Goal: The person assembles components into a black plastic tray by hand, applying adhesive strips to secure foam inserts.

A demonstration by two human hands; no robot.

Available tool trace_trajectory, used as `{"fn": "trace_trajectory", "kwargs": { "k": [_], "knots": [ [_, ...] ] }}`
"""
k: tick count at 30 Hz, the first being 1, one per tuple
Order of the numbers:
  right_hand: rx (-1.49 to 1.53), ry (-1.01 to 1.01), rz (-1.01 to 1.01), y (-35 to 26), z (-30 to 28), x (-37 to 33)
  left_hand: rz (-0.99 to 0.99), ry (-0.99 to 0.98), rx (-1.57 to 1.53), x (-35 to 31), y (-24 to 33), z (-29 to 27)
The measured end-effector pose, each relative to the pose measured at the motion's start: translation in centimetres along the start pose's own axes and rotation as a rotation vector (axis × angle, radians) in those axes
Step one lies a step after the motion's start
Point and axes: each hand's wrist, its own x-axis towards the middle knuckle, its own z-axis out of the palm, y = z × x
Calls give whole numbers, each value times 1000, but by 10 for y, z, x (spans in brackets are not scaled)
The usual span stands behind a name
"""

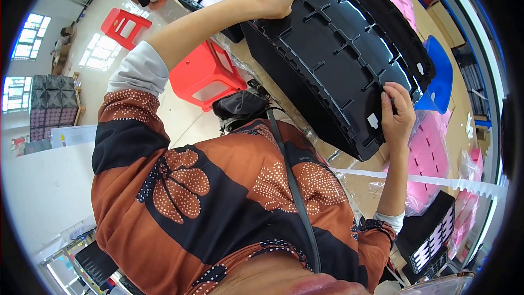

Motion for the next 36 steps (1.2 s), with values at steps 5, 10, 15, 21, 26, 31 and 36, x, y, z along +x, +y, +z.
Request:
{"fn": "trace_trajectory", "kwargs": {
  "k": [5, 10, 15, 21, 26, 31, 36],
  "knots": [
    [29, 0, 43, -1, -1, -2, -34, -68, -150, 2, -6, -5],
    [60, -1, 81, -3, 0, -3, -65, -88, -236, 0, -11, -6],
    [75, -4, 86, -4, 0, -3, -79, -34, -252, -1, -28, 1],
    [102, -18, 121, -10, 3, -2, -33, 50, -247, -8, -31, 6],
    [93, -20, 123, -10, 2, -2, -51, 74, -196, -12, -46, 2],
    [72, -15, 112, -11, 1, -2, -119, 33, -151, -16, -50, -7],
    [25, 14, -33, 0, -3, 4, -411, 34, -833, -30, -48, -31]
  ]
}}
